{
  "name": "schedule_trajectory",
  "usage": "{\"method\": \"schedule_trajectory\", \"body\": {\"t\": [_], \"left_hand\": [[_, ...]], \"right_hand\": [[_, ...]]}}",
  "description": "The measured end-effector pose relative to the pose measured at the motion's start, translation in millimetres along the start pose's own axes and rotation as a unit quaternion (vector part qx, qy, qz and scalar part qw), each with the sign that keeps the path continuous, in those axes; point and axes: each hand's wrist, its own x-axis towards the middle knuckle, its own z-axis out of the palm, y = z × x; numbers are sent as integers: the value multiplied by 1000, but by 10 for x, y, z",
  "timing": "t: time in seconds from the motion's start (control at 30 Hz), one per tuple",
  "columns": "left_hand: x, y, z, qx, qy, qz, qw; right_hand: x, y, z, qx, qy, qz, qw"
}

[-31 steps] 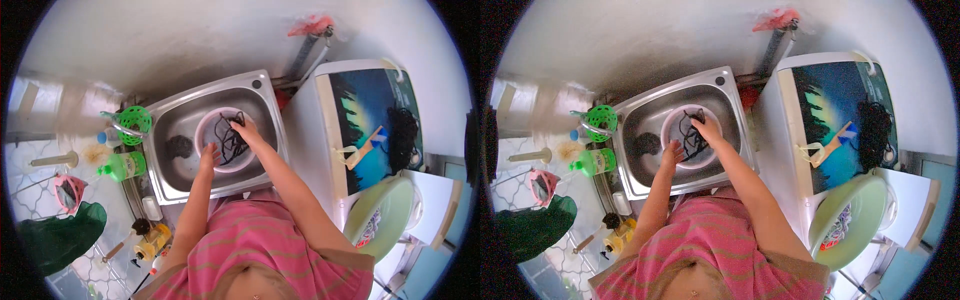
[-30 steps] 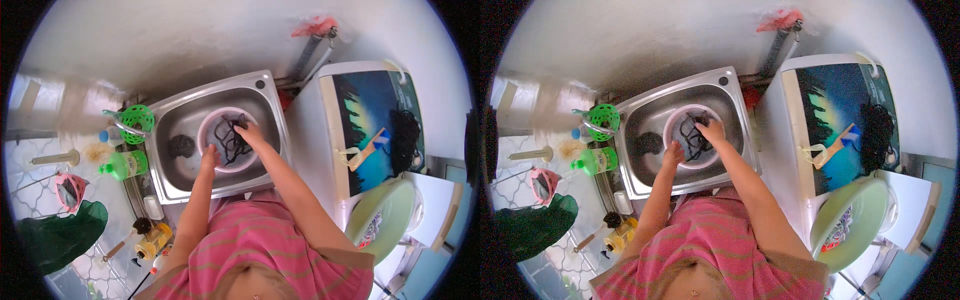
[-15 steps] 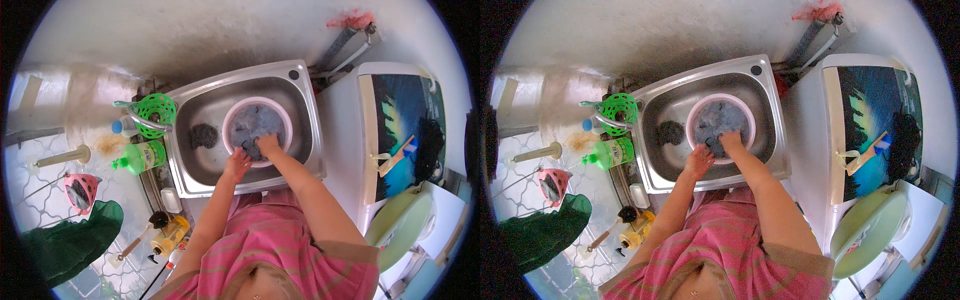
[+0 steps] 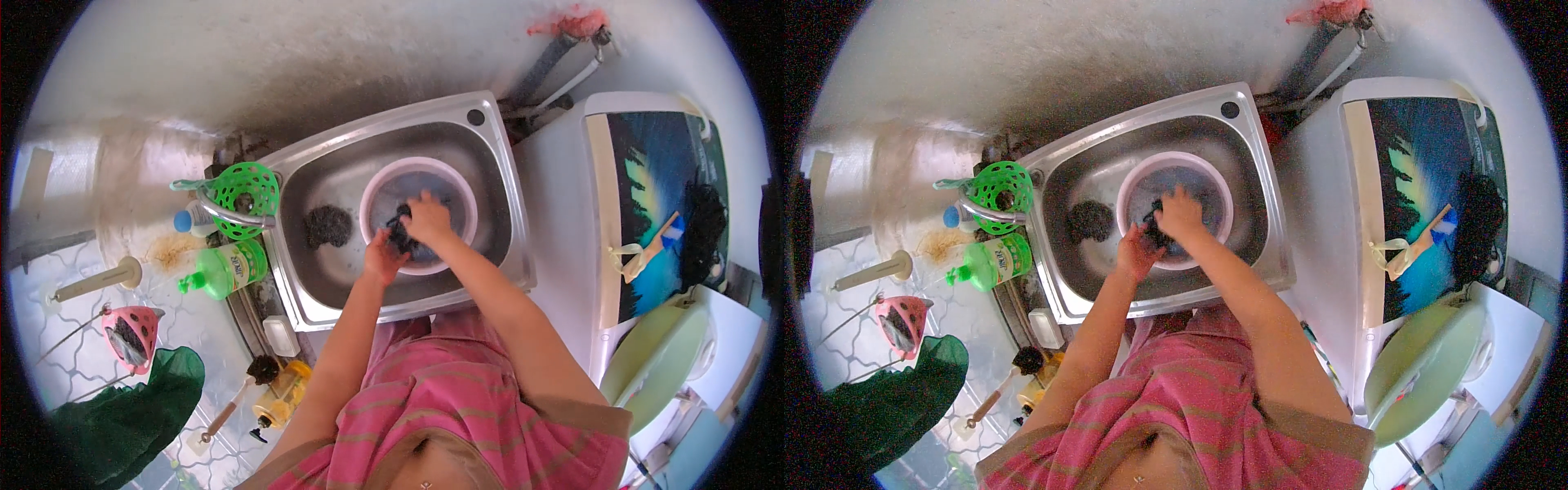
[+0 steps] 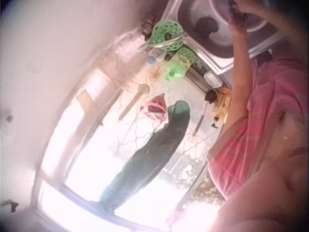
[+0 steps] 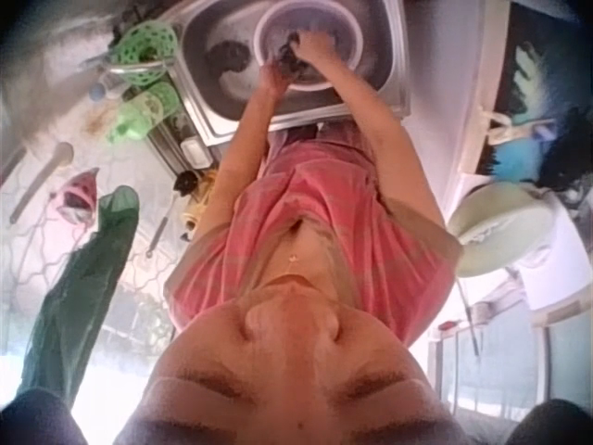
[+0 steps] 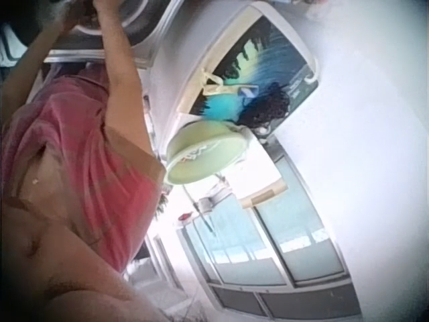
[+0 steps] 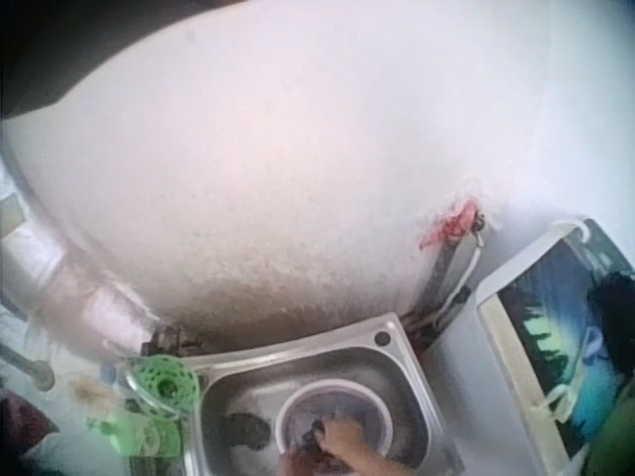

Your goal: The person washes hairpieces in a basin inside a sink by scrubbing them with soap and rinsing them in water. The person then empties the basin, refills it with water from the tap, and washes another hairpiece.

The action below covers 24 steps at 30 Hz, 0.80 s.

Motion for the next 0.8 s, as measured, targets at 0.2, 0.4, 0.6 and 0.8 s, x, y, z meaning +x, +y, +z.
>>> {"method": "schedule_trajectory", "body": {"t": [0.2, 0.4, 0.6, 0.8], "left_hand": [[112, 4, 2, -29, 64, -35, 997], [331, 5, -142, -112, -67, -25, 991], [197, -18, -42, -184, -131, 61, 972], [-290, -21, 595, -178, -95, 156, 967]], "right_hand": [[365, 290, 364, -20, 89, 114, 989], [234, 192, 833, 323, -76, 36, 943], [-512, -388, 598, 152, 112, -130, 973], [-405, -261, 554, 515, 302, 70, 799]]}}
